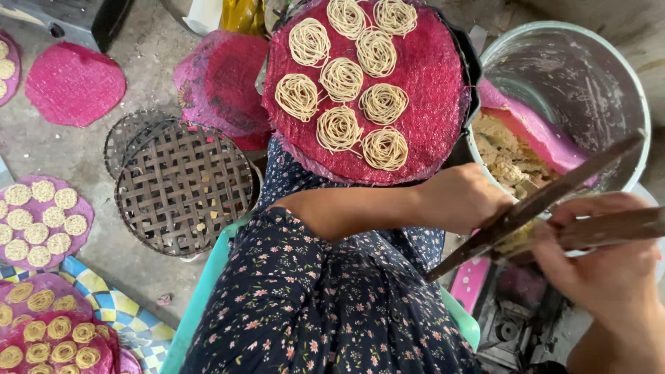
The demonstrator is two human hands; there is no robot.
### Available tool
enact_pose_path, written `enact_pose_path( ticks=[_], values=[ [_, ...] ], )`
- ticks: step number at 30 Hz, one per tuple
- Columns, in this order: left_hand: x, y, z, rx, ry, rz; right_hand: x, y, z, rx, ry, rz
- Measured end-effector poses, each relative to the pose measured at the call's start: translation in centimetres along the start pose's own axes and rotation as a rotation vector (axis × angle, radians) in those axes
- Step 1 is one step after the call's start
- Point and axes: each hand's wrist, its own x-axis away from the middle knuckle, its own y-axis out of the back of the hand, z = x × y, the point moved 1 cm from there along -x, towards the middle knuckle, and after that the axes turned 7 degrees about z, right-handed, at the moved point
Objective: The person sits on the floor pressing dough through a wooden hand press to form noodle nests on a round tray. They scoop dough from a bucket into the press with a wooden stick, press the dough out in coils, arrange the nests, handle small colored molds, and reload the press to continue.
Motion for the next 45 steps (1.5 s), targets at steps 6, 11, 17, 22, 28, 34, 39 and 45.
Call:
enact_pose_path(
  ticks=[6,11,17,22,28,34,39,45],
  values=[
    [0.5,1.3,0.5,-0.059,0.021,0.021,4.5,4.2,-20.6,0.068,-0.231,0.130],
    [0.3,1.0,6.3,0.157,0.176,-0.081,3.6,5.2,-37.4,-0.489,-0.585,-0.323],
    [-3.3,-2.1,10.4,0.750,0.235,0.038,3.4,3.3,-33.6,-0.955,0.357,-1.159],
    [-10.9,-3.2,10.7,1.183,0.054,-0.172,-5.2,-2.9,-23.5,-1.289,0.487,-1.071],
    [-15.2,-1.7,14.1,1.186,-0.100,-0.403,-10.7,-1.2,-29.2,0.084,-0.113,-0.117],
    [-17.0,-2.6,15.0,0.926,0.276,-0.112,-13.1,0.3,-42.1,0.663,-0.736,0.512],
    [-18.9,-1.7,14.4,0.971,0.663,0.181,-14.3,6.4,-46.1,0.596,-0.715,0.472],
    [-18.8,-3.4,17.9,0.845,0.670,0.202,-19.2,3.2,-47.9,0.529,-0.609,0.529]
  ],
)
